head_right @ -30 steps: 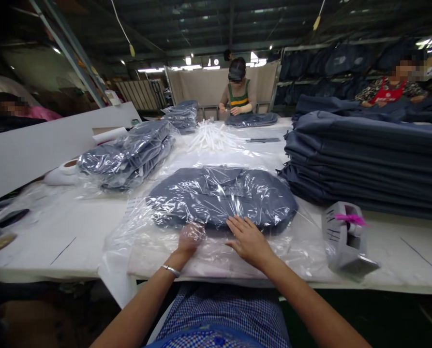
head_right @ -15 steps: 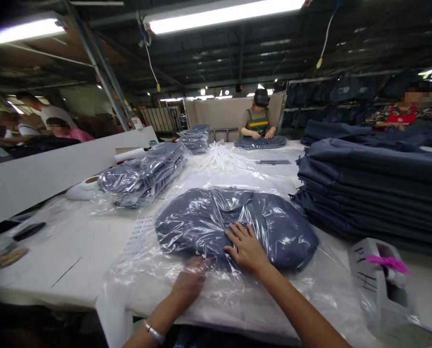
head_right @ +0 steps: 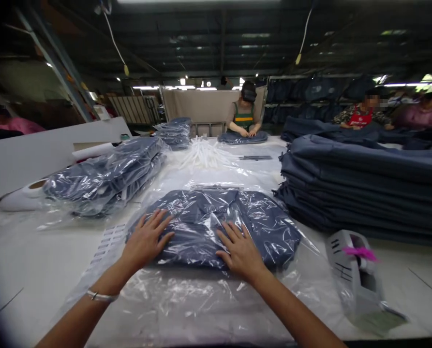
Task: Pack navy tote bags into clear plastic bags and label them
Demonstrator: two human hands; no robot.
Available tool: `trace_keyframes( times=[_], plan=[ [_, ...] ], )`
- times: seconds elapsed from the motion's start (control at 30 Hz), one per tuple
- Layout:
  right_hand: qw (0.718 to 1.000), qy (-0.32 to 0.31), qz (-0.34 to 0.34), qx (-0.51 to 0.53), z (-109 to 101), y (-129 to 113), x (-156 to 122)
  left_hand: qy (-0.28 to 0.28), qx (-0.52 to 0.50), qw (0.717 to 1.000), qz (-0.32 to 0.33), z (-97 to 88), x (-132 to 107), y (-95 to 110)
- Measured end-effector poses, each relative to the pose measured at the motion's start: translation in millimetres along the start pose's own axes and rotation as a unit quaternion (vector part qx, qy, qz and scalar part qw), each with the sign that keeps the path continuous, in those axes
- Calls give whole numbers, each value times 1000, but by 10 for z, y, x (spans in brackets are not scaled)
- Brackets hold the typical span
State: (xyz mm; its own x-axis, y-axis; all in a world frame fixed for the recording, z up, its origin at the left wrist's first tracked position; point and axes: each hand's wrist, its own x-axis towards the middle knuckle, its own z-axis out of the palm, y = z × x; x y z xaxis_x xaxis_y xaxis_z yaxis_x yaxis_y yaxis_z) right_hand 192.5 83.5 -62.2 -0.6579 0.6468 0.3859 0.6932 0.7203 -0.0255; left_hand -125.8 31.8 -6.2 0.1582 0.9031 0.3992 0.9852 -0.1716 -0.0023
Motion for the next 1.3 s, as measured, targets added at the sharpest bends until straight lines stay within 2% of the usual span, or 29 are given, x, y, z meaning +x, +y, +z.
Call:
trace_keyframes(
  times=[0.07,0.13,0.23,0.3,0.37,0.43,0.6,0.73,0.87,0.97,1.03,1.17,1.3],
  plan=[
    [997,22,54,-51,-88,251,-126,31,30,999,18,213,-98,-168],
    [987,50,118,-100,-99,536,-337,72,37,996,29,339,-268,-242],
    [969,88,191,-131,66,852,-723,131,33,991,-20,530,-538,-241],
    [963,112,212,-124,247,932,-933,145,28,987,-66,709,-674,-216],
    [961,126,220,-107,391,921,-1051,136,23,986,-89,875,-752,-190],
    [962,130,226,-84,428,859,-1073,112,21,989,-98,951,-773,-158],
    [959,115,257,-38,251,755,-912,47,14,991,-127,806,-671,-39],
    [960,114,254,-36,215,742,-877,34,19,993,-113,744,-666,8],
    [975,116,183,-42,131,608,-958,28,17,999,-18,715,-796,-54],
    [990,97,96,-20,32,379,-1102,-20,-19,996,87,682,-893,-106],
    [996,79,40,16,-39,166,-1222,-57,-48,990,118,631,-915,-100],
    [995,30,-32,91,-159,-298,-1417,-83,-65,993,59,440,-804,33],
    [992,-19,-33,118,-174,-568,-1484,-131,-48,990,11,209,-614,211]
  ],
)
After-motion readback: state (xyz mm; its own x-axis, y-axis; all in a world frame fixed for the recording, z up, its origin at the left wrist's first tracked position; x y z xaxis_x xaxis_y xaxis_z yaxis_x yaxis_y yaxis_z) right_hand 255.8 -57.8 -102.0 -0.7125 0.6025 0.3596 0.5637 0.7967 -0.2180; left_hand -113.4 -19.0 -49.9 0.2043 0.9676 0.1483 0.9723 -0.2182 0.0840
